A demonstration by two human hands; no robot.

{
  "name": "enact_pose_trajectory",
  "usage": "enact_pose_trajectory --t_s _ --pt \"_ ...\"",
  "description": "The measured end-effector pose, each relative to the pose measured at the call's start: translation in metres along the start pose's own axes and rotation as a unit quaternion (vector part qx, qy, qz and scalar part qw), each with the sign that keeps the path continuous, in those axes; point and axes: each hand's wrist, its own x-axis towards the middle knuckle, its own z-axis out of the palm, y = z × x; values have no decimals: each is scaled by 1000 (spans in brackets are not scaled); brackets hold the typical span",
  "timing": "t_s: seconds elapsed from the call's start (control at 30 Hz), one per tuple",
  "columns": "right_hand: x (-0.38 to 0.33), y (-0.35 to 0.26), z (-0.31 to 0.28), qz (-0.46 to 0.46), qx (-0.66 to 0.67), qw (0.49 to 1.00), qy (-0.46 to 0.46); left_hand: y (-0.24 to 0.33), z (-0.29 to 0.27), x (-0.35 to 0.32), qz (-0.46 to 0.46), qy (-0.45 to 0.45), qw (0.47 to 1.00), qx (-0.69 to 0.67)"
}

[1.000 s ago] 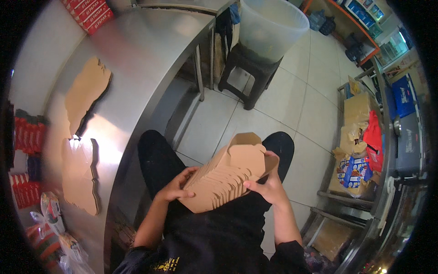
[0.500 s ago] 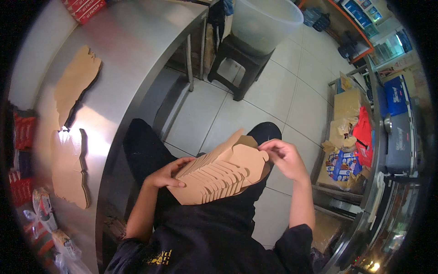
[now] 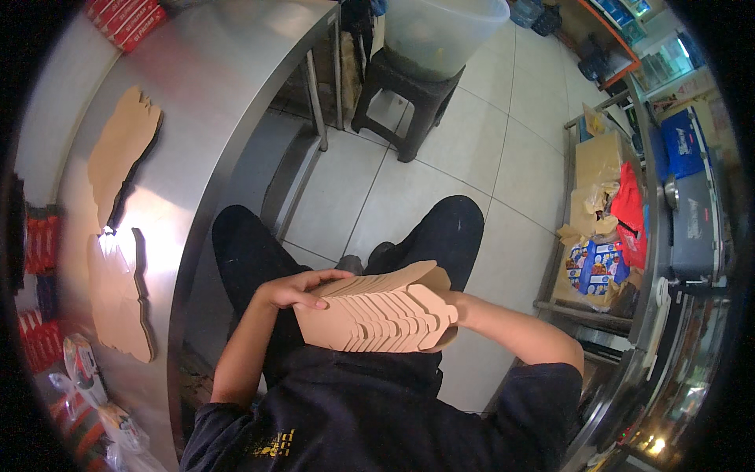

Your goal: The person folds flat cardboard pieces into small paper boxes by hand, repeatedly picking up each piece, folding along creases, and stacking the finished boxes on the counter. The person also briefly handles a plastic-wrapped item and hands it to another person at the service window.

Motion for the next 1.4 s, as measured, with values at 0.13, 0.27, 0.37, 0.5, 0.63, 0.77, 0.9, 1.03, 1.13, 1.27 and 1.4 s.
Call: enact_pose_trajectory --t_s 0.13,0.27,0.37,0.5,0.63,0.77,0.9,1.03,1.13,1.27,1.4 --pt "6 -7 23 -118 -220 968 -8 -6 -1 5 -5 4 1000 -18" --pt "17 -25 38 -194 -340 920 -10 -13 -8 7 3 -7 998 -69" --pt "21 -36 44 -223 -386 895 -9 -20 -16 4 17 -50 991 -125" --pt "23 -43 44 -250 -419 873 -7 -21 -17 4 15 -45 988 -147" --pt "20 -47 48 -277 -440 854 -2 -19 -12 6 8 -23 990 -136" --pt "24 -55 53 -305 -466 831 7 -21 -16 7 -1 -28 987 -156" --pt "24 -64 51 -338 -479 810 21 -16 -15 7 2 -24 990 -138" --pt "19 -77 29 -387 -463 797 20 -12 -16 -1 -7 2 992 -123" --pt "23 -71 18 -437 -429 789 44 -11 -18 -4 13 -30 993 -117" --pt "7 -82 20 -459 -322 824 88 -11 -14 -8 19 -37 993 -113" --pt "-3 -99 20 -472 -298 821 121 -19 -14 -9 -4 -18 994 -110"
